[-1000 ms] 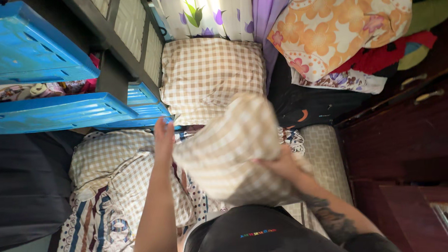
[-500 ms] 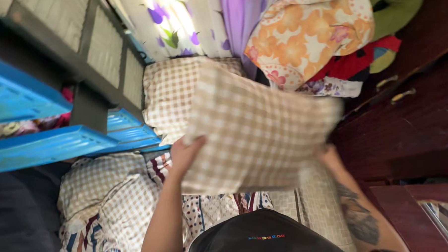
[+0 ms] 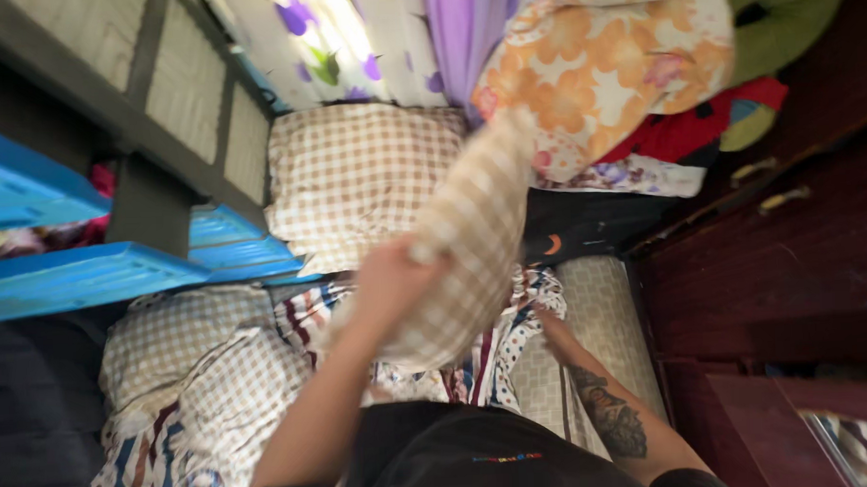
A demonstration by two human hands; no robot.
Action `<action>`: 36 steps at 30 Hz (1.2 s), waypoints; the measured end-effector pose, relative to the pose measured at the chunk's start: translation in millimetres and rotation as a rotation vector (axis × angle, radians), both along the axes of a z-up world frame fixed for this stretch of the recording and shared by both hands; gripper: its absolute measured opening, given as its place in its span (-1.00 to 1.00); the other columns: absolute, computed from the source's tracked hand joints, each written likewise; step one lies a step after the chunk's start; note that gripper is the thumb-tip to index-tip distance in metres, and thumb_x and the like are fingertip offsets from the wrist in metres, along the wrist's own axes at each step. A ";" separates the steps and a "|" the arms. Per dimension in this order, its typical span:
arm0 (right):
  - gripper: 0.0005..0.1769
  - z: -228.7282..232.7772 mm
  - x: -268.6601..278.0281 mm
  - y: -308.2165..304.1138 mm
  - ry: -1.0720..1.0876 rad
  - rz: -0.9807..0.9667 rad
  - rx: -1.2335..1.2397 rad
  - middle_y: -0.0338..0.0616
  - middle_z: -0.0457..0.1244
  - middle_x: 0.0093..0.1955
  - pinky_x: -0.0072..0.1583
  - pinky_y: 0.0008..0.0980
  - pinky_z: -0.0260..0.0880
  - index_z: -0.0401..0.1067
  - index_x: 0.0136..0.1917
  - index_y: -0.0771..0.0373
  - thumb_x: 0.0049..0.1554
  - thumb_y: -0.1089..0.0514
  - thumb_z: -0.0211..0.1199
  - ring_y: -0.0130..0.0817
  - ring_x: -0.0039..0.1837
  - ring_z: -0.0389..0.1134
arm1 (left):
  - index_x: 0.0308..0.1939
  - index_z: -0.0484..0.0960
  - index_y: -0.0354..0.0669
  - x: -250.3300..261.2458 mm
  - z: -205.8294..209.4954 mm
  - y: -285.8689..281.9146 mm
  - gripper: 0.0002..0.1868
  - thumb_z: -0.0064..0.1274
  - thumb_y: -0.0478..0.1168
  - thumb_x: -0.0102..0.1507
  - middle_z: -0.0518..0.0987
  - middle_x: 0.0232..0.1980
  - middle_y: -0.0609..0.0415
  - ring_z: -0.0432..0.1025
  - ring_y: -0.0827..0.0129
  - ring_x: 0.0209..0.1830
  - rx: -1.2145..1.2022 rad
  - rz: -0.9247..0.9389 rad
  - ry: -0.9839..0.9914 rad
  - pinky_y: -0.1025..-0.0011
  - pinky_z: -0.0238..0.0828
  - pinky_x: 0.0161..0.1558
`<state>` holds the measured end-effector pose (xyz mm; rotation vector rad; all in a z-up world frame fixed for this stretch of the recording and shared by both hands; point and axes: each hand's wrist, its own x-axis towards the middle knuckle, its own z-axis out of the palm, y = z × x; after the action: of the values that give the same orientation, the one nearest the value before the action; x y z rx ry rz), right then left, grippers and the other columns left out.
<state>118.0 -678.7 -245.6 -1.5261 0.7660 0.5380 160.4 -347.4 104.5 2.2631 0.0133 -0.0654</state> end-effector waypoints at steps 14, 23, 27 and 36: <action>-0.30 246.6 244.7 61.3 -0.925 -0.136 0.127 0.07 0.26 0.40 0.39 -0.21 0.33 0.19 0.52 0.42 0.18 0.16 0.26 -0.17 0.35 0.33 | -0.10 0.68 -0.38 202.9 -81.6 246.6 -0.32 0.17 0.30 0.32 0.63 -0.31 -0.36 0.52 -0.20 -0.27 0.028 0.662 -0.158 0.04 0.49 -0.04; -0.08 83.7 443.2 117.4 -0.839 -0.057 -0.320 0.17 0.05 0.58 0.48 -0.19 0.15 -0.07 0.63 0.42 0.24 0.00 0.34 -0.11 0.52 0.13 | 0.54 0.13 -0.19 361.0 -250.6 295.7 0.22 0.21 0.46 0.03 0.40 0.41 -0.34 0.35 -0.18 0.39 -0.056 0.617 0.180 0.06 0.29 0.33; -0.14 7.7 455.1 155.4 -0.470 0.053 -0.125 0.06 0.23 0.43 0.37 -0.24 0.25 0.11 0.54 0.36 0.17 -0.18 0.25 -0.18 0.39 0.26 | 0.58 -0.01 -0.11 363.7 -325.5 297.2 0.25 0.11 0.51 0.05 0.33 0.38 -0.47 0.29 -0.32 0.35 0.033 0.601 0.489 -0.07 0.24 0.29; -0.02 -6.0 486.2 150.8 -0.467 0.012 -0.544 0.27 0.05 0.56 0.47 -0.18 0.11 -0.12 0.65 0.40 0.30 -0.23 0.23 -0.01 0.53 0.11 | 0.55 0.15 -0.08 404.7 -323.3 282.7 0.06 -0.04 0.52 0.20 0.38 0.34 -0.45 0.29 -0.35 0.33 0.345 0.659 0.403 -0.24 0.16 0.29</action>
<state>604.3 -527.9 -251.6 -2.0576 0.5561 -0.0426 565.1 -64.7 -218.8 2.4299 1.0426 -0.1746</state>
